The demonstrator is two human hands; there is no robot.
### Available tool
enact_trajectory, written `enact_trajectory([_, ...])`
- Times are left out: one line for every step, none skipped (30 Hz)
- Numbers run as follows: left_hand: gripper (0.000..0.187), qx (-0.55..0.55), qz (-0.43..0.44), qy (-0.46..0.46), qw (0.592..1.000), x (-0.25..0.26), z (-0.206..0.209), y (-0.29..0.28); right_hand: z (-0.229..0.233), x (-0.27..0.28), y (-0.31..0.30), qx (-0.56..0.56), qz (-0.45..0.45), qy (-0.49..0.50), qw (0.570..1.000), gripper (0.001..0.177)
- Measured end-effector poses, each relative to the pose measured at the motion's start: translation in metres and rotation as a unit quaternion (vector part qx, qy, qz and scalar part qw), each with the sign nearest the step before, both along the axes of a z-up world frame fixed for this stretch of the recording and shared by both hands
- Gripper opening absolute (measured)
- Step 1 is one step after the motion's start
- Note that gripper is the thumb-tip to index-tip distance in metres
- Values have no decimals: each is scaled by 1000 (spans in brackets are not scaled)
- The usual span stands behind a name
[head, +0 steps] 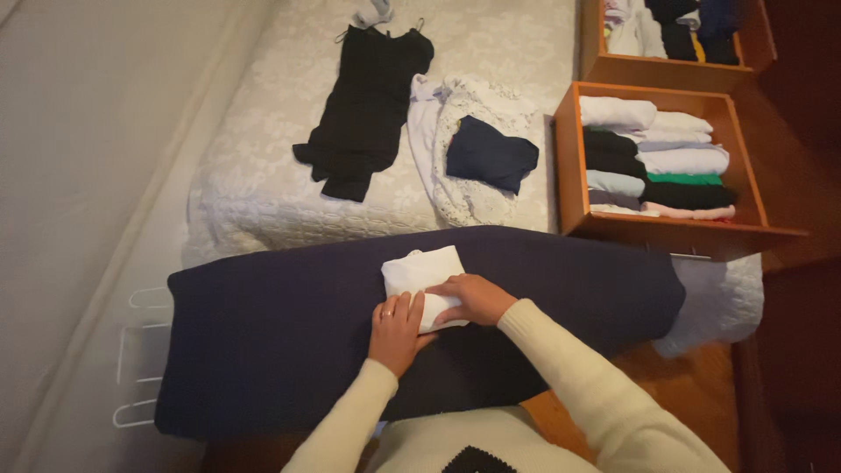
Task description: The person folds and rolls several items of clothing, including a white top, a dark blue and yellow patterned jersey, and a white lace garment, on an ironing board and places them into an open wooden drawer.
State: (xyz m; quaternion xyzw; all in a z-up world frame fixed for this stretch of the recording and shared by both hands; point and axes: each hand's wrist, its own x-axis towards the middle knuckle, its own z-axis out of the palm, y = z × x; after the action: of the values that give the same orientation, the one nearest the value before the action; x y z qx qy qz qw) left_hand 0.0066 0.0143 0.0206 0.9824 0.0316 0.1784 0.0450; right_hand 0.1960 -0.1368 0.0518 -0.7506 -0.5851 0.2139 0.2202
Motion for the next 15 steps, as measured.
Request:
enact_trajectory([94,-20,8,29,999,7,-3,5,1,0,2,2,-7,-14,1000,70])
enact_trajectory([90,-40,15,58,997,13,-5,11,3,0,4,4,-13,-27,1000,71])
enact_trajectory([90,-40,19,56,997,18,-1,14,2,-2,3,5,-10,-29,1000,71])
enact_trajectory([92,-64,29,97,993,23,4,17,1,-3,1,29,-20,-87,996,65])
enact_trajectory([95,-90,36,139,985,27,7,19,-1,-6,-3,52,-33,-144,988,61])
enact_trajectory([95,-90,38,138,986,33,5,26,-4,-10,-3,52,-31,-145,988,61])
enact_trajectory([93,-112,35,169,979,38,3,32,-8,-15,-6,94,-20,-184,978,49])
enact_trajectory([90,-134,31,200,970,44,0,37,-12,-20,-8,135,-9,-222,965,40])
enact_trajectory([90,-135,29,202,970,49,5,41,-7,-19,-7,133,-11,-221,966,40])
enact_trajectory([86,-158,30,224,961,54,11,45,-3,-18,-6,126,-1,-220,967,64])
enact_trajectory([81,-179,29,246,952,59,16,48,1,-18,-6,120,7,-218,968,92])
enact_trajectory([81,-179,26,247,952,60,22,51,-1,-14,-4,119,4,-217,969,92])
enact_trajectory([81,-217,38,265,939,63,29,54,-1,-9,-2,102,7,-210,972,86])
enact_trajectory([81,-255,49,283,923,66,36,57,-1,-4,0,85,10,-203,976,80])
enact_trajectory([81,-254,45,283,924,58,24,54,4,-3,3,84,7,-204,975,80])
